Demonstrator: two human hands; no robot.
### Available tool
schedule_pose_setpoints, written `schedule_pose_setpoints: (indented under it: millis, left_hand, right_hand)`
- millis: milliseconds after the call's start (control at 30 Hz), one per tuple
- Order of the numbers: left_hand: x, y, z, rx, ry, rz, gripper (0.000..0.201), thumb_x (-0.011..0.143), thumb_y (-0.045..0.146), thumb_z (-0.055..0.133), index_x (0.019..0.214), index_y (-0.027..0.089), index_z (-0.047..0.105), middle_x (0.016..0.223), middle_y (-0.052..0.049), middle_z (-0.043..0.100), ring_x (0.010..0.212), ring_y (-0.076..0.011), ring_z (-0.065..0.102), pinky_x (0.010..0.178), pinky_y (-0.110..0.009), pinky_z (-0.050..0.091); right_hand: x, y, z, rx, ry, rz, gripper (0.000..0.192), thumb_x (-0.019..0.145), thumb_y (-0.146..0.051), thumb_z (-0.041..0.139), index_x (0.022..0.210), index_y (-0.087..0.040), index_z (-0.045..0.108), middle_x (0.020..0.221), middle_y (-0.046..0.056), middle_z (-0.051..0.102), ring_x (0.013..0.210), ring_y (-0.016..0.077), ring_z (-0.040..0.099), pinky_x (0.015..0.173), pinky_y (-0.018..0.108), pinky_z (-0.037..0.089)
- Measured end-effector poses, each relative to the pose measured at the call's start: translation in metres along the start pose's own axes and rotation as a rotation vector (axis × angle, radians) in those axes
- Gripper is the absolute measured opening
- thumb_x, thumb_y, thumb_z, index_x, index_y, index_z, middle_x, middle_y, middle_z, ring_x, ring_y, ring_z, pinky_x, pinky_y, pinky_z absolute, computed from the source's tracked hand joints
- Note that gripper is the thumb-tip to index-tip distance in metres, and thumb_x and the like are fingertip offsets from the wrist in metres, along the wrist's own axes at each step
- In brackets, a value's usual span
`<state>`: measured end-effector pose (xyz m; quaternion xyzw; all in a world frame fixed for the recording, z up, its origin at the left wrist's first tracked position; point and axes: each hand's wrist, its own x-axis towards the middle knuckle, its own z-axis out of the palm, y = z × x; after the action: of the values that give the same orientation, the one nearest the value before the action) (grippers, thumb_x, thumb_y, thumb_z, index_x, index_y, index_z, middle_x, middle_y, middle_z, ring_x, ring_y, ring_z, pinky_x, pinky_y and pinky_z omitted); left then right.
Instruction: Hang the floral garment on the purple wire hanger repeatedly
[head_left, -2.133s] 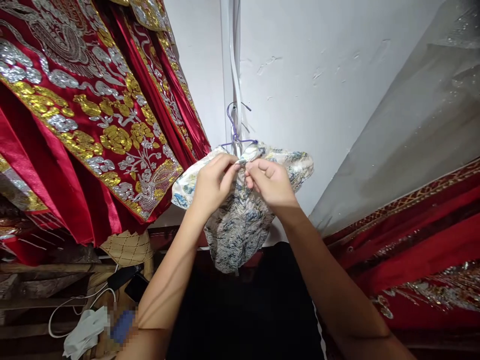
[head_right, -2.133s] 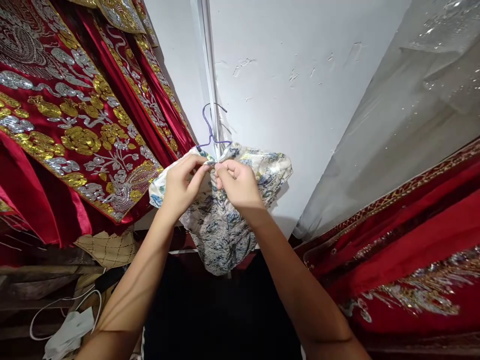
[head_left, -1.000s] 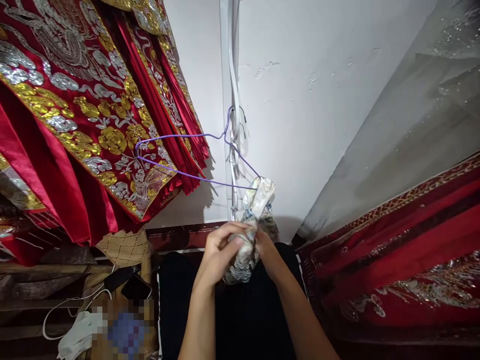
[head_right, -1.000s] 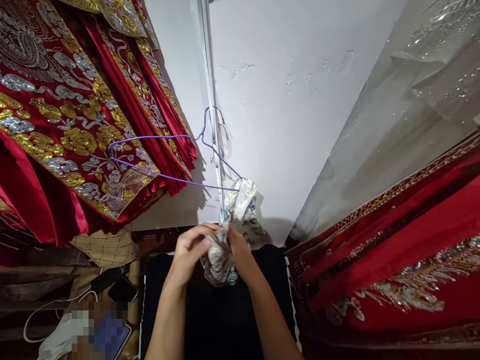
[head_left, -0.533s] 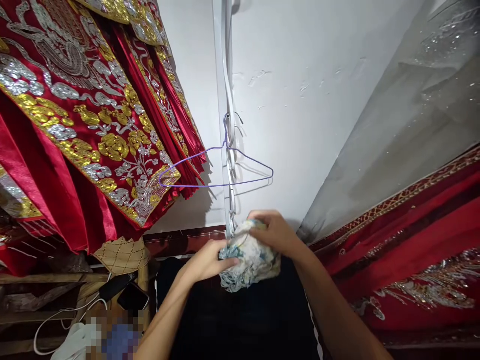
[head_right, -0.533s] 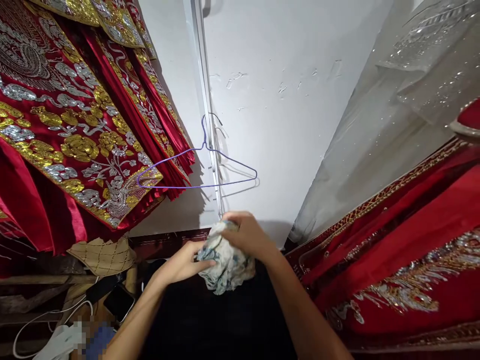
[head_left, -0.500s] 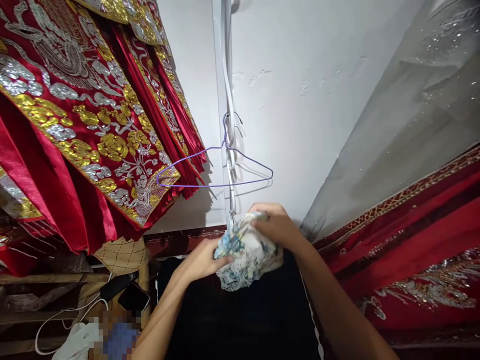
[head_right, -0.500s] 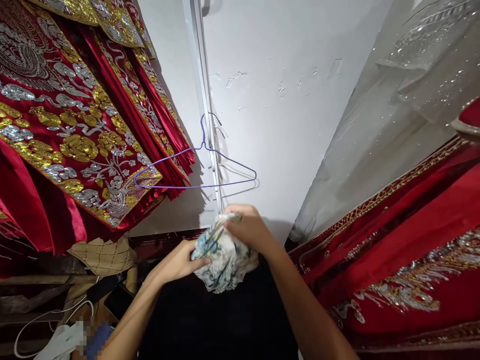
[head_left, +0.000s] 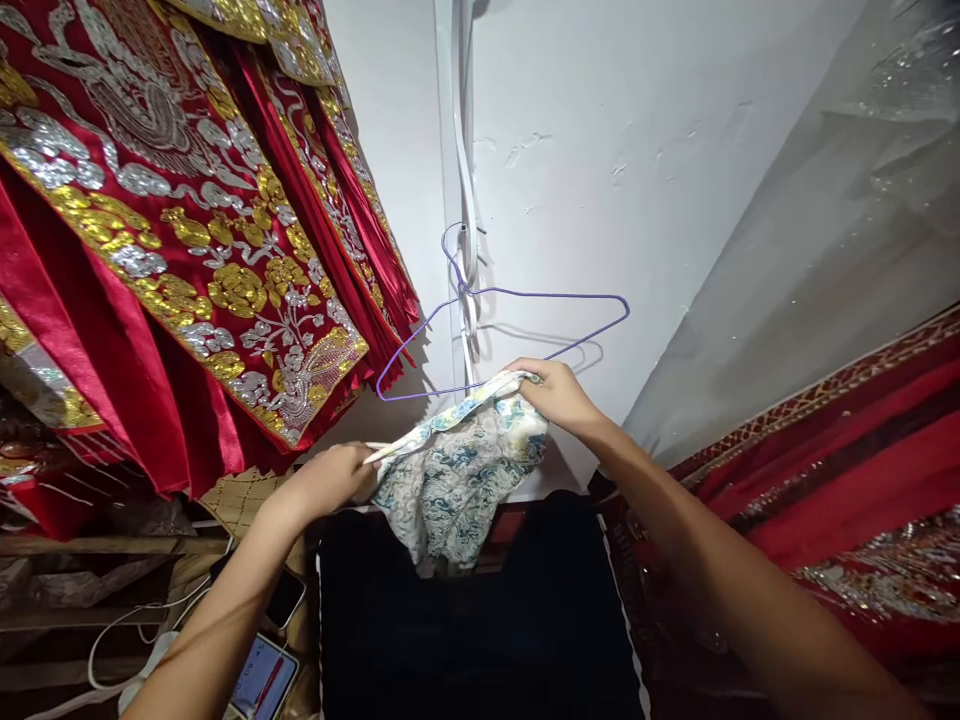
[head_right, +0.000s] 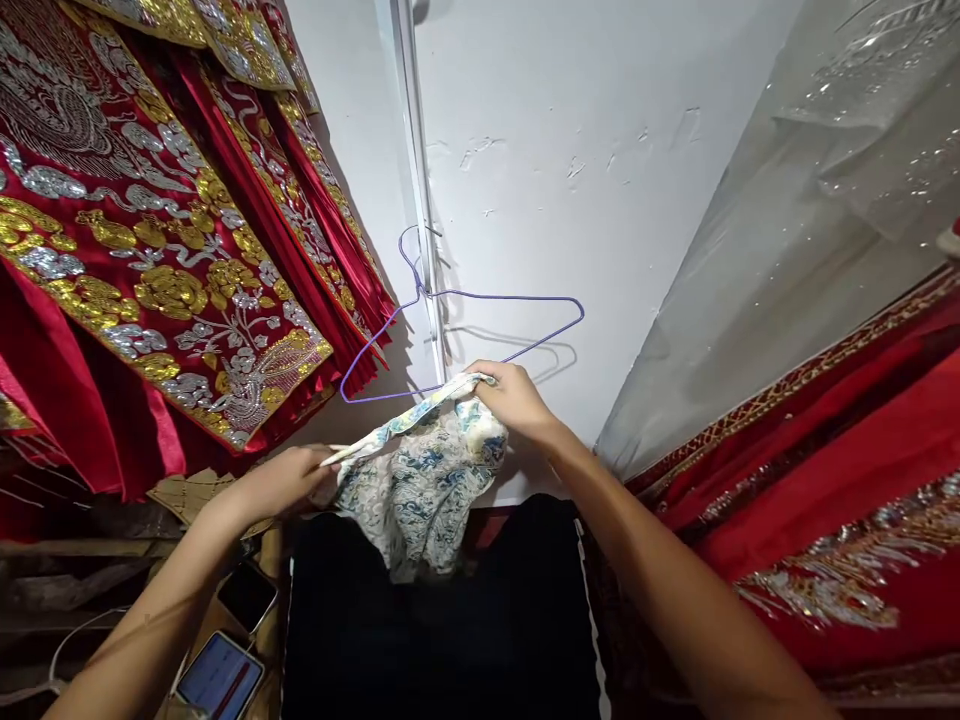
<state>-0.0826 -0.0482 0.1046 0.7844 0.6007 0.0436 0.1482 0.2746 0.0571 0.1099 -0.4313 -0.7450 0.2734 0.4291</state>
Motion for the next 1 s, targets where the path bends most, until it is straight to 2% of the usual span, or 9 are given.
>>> schedule_pose_setpoints:
  millis: [167,300,467,600,700,800,867,933,1000]
  left_hand:
    - [0.027,-0.004,-0.022,0.011,0.306,0.109,0.035,0.089,0.023,0.044,0.101,0.014,0.075,0.148,-0.017,0.055,0.142,-0.0312,0.048,0.120,-0.041,0.036]
    - [0.038,0.017,-0.031,-0.173,0.553,0.061,0.043,0.096,0.027,0.040,0.126,0.013,0.068,0.152,-0.015,0.052,0.145,-0.0287,0.045,0.123,-0.044,0.031]
    - [0.054,0.043,-0.040,-0.515,0.661,0.188,0.049,0.095,0.025,0.042,0.139,0.016,0.060,0.139,-0.009,0.065,0.131,-0.0251,0.058,0.117,-0.041,0.039]
    - [0.067,0.040,-0.057,-0.592,0.621,0.200,0.042,0.085,0.018,0.048,0.117,0.015,0.075,0.113,-0.007,0.076,0.117,-0.0261,0.065,0.108,-0.036,0.045]
    - [0.066,0.035,-0.070,-0.609,0.531,0.184,0.037,0.084,0.021,0.052,0.111,0.017,0.078,0.109,-0.007,0.077,0.107,-0.0256,0.068,0.101,-0.035,0.048]
    - [0.060,0.035,-0.082,-0.648,0.440,0.186,0.035,0.084,0.028,0.058,0.110,0.016,0.078,0.104,-0.007,0.078,0.101,-0.0261,0.068,0.092,-0.033,0.051]
    - [0.057,0.037,-0.089,-0.674,0.382,0.194,0.033,0.083,0.032,0.063,0.106,0.015,0.079,0.100,-0.007,0.078,0.098,-0.0259,0.068,0.087,-0.032,0.051]
    - [0.056,0.037,-0.095,-0.738,0.316,0.189,0.030,0.081,0.033,0.067,0.102,0.016,0.080,0.098,-0.007,0.078,0.093,-0.0241,0.068,0.083,-0.030,0.051]
    - [0.057,0.036,-0.098,-0.835,0.231,0.178,0.027,0.078,0.031,0.070,0.098,0.016,0.080,0.098,-0.007,0.078,0.091,-0.0230,0.068,0.082,-0.029,0.051]
  right_hand:
    - [-0.005,-0.017,-0.014,-0.041,-0.012,-0.017,0.029,0.078,-0.017,0.052,0.092,-0.018,0.077,0.085,0.002,0.075,0.085,0.0214,0.068,0.068,0.026,0.046]
    - [-0.007,-0.019,-0.008,-0.030,-0.019,-0.012,0.023,0.078,-0.018,0.053,0.086,-0.017,0.075,0.084,0.002,0.074,0.082,0.0202,0.066,0.067,0.026,0.045]
    - [-0.014,-0.021,0.007,0.073,0.004,-0.056,0.022,0.081,-0.022,0.054,0.087,-0.016,0.074,0.084,0.004,0.073,0.083,0.0207,0.066,0.070,0.027,0.046]
    - [-0.016,-0.024,-0.010,-0.018,0.065,-0.042,0.046,0.078,-0.022,0.058,0.122,-0.020,0.070,0.100,0.007,0.074,0.080,0.0213,0.065,0.073,0.032,0.050]
    - [-0.008,-0.021,-0.043,-0.149,0.315,0.011,0.089,0.072,-0.025,0.068,0.156,-0.020,0.038,0.090,0.007,0.073,0.070,0.0222,0.063,0.068,0.035,0.050]
    - [0.011,-0.012,-0.075,-0.257,0.432,0.064,0.107,0.065,-0.030,0.077,0.159,-0.013,0.030,0.083,0.006,0.071,0.076,0.0251,0.064,0.071,0.036,0.050]
    - [0.024,-0.005,-0.089,-0.293,0.349,0.114,0.092,0.063,-0.034,0.079,0.147,-0.011,0.050,0.080,0.006,0.070,0.077,0.0254,0.064,0.070,0.035,0.048]
    - [0.033,0.000,-0.098,-0.273,0.178,0.149,0.058,0.067,-0.038,0.076,0.119,-0.012,0.072,0.076,0.006,0.069,0.073,0.0243,0.063,0.066,0.034,0.046]
    - [0.037,0.002,-0.102,-0.246,0.072,0.159,0.033,0.070,-0.040,0.073,0.092,-0.015,0.077,0.072,0.006,0.068,0.069,0.0224,0.061,0.061,0.032,0.043]
